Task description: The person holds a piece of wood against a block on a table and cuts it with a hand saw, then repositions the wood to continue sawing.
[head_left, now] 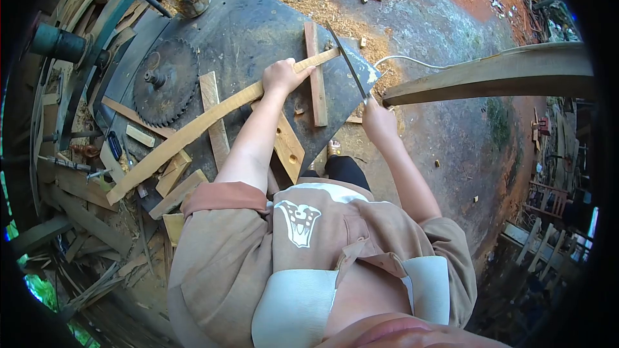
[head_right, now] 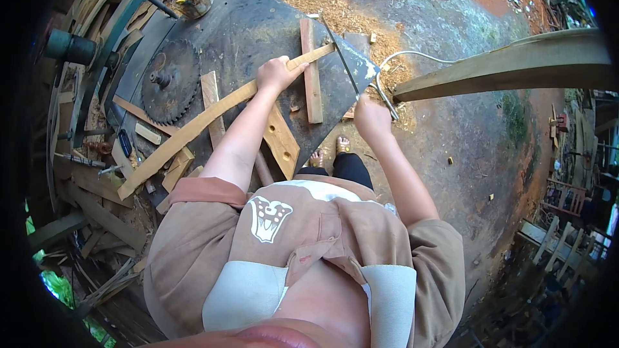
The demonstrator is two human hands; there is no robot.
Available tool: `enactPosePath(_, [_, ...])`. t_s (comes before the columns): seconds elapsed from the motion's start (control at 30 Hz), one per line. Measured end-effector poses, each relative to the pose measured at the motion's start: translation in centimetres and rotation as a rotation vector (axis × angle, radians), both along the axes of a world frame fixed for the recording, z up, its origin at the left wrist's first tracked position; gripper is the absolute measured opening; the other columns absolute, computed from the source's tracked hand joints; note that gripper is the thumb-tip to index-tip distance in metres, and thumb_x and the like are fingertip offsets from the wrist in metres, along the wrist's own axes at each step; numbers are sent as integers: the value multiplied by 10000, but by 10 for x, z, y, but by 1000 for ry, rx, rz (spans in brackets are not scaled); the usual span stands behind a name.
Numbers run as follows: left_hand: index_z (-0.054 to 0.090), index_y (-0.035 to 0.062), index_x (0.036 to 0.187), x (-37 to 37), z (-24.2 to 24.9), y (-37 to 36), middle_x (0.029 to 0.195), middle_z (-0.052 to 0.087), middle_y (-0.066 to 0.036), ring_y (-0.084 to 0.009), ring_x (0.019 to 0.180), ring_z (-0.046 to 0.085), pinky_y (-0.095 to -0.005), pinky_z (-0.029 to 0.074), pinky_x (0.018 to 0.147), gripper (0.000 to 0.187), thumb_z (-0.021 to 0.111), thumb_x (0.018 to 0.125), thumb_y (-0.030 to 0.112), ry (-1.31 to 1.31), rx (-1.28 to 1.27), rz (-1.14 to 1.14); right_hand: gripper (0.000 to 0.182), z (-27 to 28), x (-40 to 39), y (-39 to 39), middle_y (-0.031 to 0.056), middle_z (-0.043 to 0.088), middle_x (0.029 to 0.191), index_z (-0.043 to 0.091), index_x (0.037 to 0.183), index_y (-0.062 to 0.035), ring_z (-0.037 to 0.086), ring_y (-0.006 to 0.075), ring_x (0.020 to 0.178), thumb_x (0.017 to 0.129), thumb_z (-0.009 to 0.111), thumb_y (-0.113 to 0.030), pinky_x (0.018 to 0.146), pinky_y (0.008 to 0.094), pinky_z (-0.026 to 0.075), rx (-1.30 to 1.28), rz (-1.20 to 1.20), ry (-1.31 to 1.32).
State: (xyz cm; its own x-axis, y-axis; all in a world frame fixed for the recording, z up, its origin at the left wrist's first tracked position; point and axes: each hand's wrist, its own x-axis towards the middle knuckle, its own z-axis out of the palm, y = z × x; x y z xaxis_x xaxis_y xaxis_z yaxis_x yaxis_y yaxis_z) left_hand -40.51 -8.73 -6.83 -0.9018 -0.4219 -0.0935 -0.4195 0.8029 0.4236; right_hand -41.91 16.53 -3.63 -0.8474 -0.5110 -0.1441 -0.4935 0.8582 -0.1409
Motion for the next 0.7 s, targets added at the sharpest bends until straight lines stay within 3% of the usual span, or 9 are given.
enactPosePath(0.27, [612,86,719,2,-6,3,726,639,-129,-301,702,628,-392,506,611,571,523,705,649,45,-113,-28,134,52,8,13,197,610,682,503,815,-3,613,350,653,821,427,-113,584,452,475,49,-45,-139])
enactPosePath(0.47, [611,93,720,0,-7,1,726,636,-129,-308,698,623,-401,500,600,557,517,713,642,54,-113,-28,150,23,-35,-28,205,627,784,514,842,-3,622,353,740,822,394,-90,644,451,478,16,-43,-153])
enactPosePath(0.7, [624,100,731,0,0,7,727,634,-128,-307,705,621,-400,497,606,567,507,712,655,1,-83,-5,137,-7,-35,-41,198,631,727,498,866,-17,630,346,689,819,395,-94,614,440,481,-5,-76,-89])
